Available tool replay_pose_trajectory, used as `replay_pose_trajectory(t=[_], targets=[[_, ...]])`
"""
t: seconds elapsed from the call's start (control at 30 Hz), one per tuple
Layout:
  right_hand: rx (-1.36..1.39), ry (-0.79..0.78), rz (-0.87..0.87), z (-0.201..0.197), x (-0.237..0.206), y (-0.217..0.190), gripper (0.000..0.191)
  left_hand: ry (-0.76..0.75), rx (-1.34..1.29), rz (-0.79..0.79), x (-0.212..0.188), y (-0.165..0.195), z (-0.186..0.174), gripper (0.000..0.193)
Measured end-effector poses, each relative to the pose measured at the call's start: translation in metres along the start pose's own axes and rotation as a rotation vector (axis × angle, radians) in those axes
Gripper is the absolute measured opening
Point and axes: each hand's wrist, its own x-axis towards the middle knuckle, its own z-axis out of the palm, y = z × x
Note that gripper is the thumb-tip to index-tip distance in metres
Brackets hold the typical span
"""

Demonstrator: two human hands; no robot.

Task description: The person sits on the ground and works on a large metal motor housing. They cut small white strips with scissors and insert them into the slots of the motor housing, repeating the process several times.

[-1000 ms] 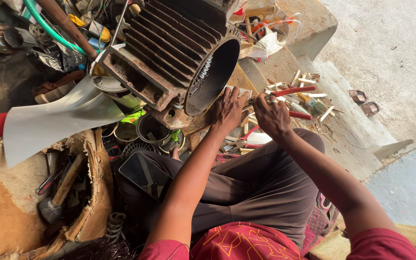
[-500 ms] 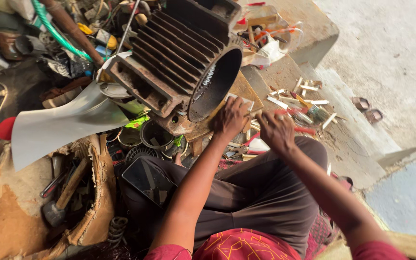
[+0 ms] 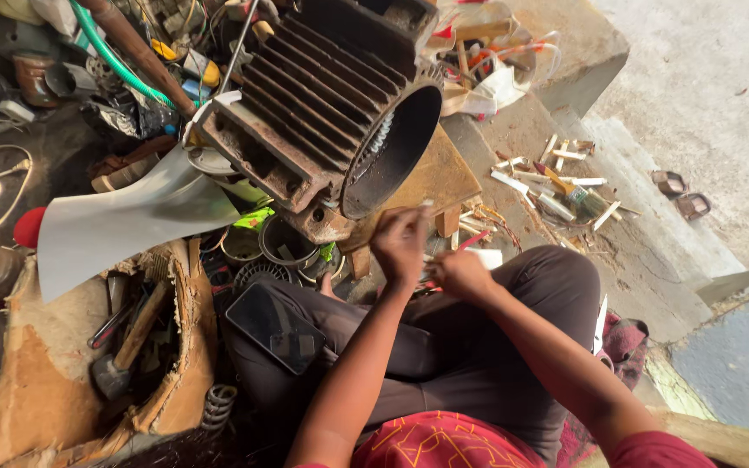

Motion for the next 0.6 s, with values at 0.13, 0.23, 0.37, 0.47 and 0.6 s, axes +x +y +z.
replay_pose_trajectory(t=[0.13,0.23,0.37,0.47,0.6], targets=[[0.107,0.631,0.049,-0.071,-0.005,-0.027,0.042,0.088,-0.33,-0.465,-0.005,0.006,-0.022,0.021],[0.089,0.59,-0.208,-0.116,-0.002,-0.059,0.062,-0.005,-0.435,-0.516,-0.01,0.012,-0.029,0.021],[0.091,0.432,-0.193,-0.131,0.009,-0.095,0.066,-0.125,-0.386,-0.49,-0.01,0.023,-0.033,0.024],[0.139,0.374,-0.179,-0.13,0.008,-0.095,0.064,-0.207,-0.122,-0.352,-0.003,0.029,-0.05,0.025],[0.105,0.335,-0.255,-0.122,0.0,-0.085,0.067,-0.385,0.002,-0.235,0.01,0.033,-0.071,0.02]])
